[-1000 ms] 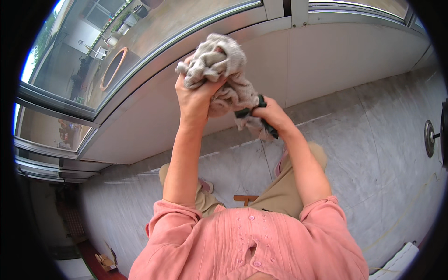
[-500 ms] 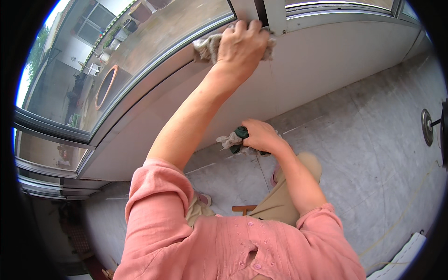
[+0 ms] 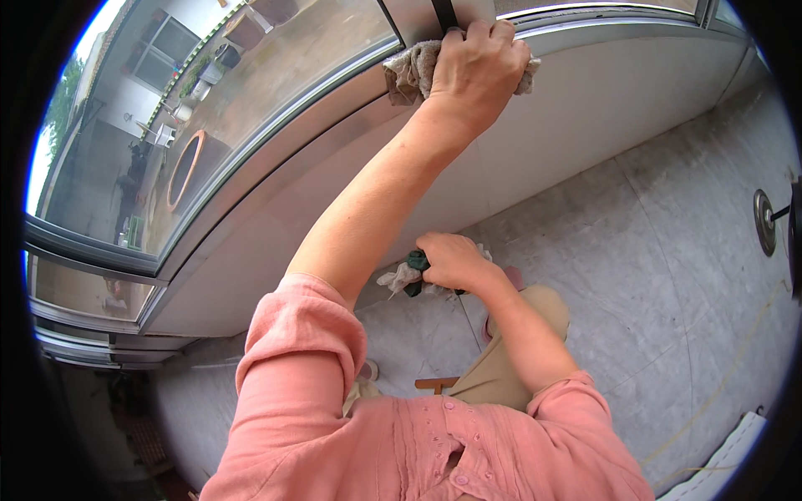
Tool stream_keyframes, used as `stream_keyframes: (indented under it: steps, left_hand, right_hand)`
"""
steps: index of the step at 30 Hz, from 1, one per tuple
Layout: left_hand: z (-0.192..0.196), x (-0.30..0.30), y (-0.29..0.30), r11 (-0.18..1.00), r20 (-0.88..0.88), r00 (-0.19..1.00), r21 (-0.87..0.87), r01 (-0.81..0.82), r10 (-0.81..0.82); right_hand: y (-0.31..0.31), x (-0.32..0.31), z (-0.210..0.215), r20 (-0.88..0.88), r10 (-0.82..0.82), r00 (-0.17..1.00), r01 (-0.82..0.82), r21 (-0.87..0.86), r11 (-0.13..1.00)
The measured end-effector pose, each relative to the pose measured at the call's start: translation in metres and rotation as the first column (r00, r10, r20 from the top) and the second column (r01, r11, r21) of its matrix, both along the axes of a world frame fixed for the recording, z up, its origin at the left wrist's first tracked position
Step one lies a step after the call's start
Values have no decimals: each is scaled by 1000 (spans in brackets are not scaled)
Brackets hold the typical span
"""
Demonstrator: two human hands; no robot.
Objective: The person sits on a small stool and wipes the lower frame and glass of a large window using two cloths. They alternate between the cloths to clean the horizontal and vertical sections of the window frame and the glass surface.
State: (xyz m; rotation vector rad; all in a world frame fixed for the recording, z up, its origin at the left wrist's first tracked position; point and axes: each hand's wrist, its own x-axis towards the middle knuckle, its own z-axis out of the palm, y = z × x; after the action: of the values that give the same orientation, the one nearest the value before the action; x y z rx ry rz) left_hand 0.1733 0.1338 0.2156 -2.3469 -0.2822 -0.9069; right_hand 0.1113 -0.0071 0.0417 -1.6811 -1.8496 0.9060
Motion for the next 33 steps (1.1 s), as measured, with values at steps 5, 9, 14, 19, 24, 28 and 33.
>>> stream_keyframes:
  steps: [5,9,14,19,24,28,33]
  left_hand:
    - [-14,-61,4,988,-140,984,-92,-127,114]
    - [-27,-122,15,976,-90,981,-119,-184,173]
    - [15,-49,13,1000,124,992,-10,-3,4]
    - [18,-1,-2,991,115,992,117,-61,48]
    - [-42,-56,3,988,-94,994,-133,-75,62]
    - [-55,-142,6,906,-8,993,-410,-108,115]
    - [7,-183,8,932,411,889,-360,-44,201]
  right_hand:
    - [-4,8,-1,30,-61,998,61,6,998]
    - [-8,8,-1,36,-106,994,105,37,994]
    - [1,4,-17,70,-13,997,10,38,999]
    - [4,-6,-4,42,6,999,-6,14,1000]
    - [0,-2,-1,84,-15,996,18,-35,999]
    - [-2,2,-14,119,-45,992,45,1,999]
    - [3,-1,-17,150,-9,989,10,-8,1000]
